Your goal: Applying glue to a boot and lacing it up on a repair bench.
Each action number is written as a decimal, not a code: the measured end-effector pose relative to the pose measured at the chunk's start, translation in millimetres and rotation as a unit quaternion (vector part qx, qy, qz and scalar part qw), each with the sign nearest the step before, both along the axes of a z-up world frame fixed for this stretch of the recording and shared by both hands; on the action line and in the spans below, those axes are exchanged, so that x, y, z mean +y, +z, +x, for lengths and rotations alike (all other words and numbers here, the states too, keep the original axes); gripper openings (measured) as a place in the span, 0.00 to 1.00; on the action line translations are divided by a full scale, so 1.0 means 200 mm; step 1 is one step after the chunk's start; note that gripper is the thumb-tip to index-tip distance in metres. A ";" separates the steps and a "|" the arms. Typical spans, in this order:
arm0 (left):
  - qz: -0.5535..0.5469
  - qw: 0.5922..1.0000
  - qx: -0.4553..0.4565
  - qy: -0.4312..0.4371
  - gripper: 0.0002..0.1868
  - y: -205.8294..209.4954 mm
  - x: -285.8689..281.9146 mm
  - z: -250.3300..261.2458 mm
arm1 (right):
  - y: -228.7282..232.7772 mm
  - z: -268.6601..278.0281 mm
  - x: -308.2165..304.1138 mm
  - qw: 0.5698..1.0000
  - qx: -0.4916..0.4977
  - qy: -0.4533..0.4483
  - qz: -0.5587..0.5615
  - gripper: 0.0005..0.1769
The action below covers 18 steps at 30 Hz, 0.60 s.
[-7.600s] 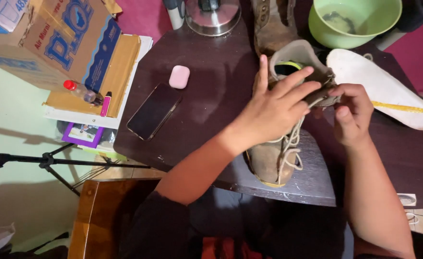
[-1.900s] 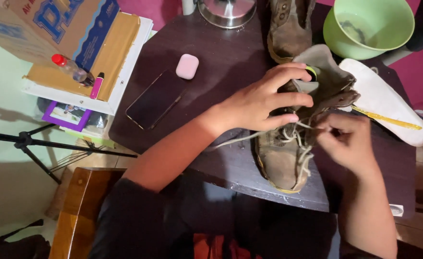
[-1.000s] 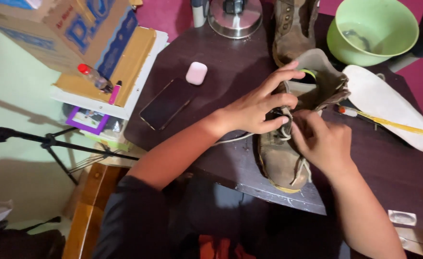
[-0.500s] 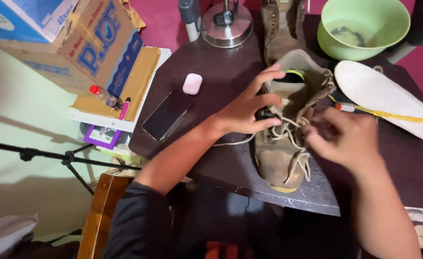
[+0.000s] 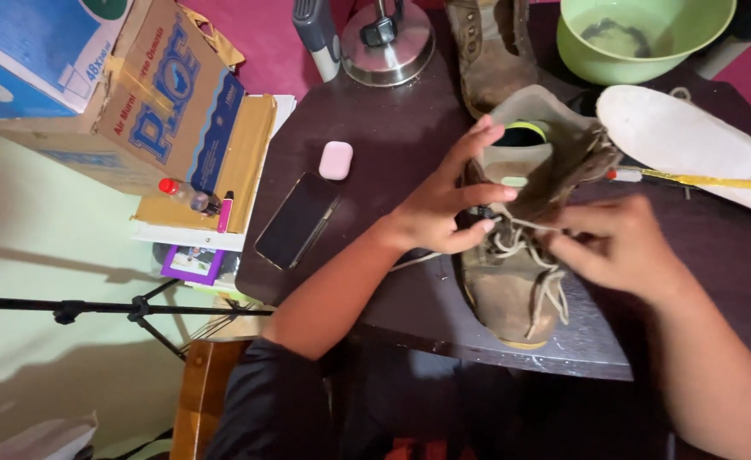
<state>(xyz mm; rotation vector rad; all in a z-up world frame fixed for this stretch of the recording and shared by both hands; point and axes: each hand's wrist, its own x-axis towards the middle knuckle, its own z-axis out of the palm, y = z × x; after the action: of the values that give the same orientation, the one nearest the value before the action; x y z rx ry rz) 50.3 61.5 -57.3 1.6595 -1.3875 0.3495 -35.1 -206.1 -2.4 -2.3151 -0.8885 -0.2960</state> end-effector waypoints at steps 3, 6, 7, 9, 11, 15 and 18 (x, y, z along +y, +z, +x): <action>-0.011 1.000 -0.015 0.006 0.28 0.00 0.00 -0.01 | -0.05 0.01 -0.09 0.994 -0.001 -0.018 0.109 0.15; -0.022 1.000 -0.007 0.011 0.28 0.01 0.00 -0.01 | -0.10 0.01 -0.21 0.980 0.029 -0.109 0.166 0.15; -0.032 0.999 -0.005 0.007 0.28 0.01 0.00 -0.01 | -0.10 0.01 -0.21 0.978 0.003 -0.135 0.161 0.08; -0.045 0.999 -0.005 0.004 0.27 0.01 -0.01 -0.01 | -0.12 0.02 -0.15 0.975 -0.023 -0.159 0.155 0.05; -0.036 0.999 -0.025 0.014 0.29 0.02 -0.01 -0.02 | -0.15 0.03 -0.06 0.938 -0.322 -0.099 0.085 0.18; -0.032 0.999 -0.032 0.023 0.32 0.03 -0.02 -0.03 | -0.05 0.00 0.13 0.947 -0.282 -0.098 -0.118 0.11; -0.031 0.998 -0.039 0.029 0.33 0.03 -0.01 -0.03 | -0.06 0.00 0.12 0.949 -0.259 -0.097 -0.149 0.05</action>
<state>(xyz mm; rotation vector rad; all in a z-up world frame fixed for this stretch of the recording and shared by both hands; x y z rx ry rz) 44.4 58.8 -51.7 1.6543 -1.3728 0.4899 -35.3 -182.9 -14.7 -2.6618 -1.0042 -0.9472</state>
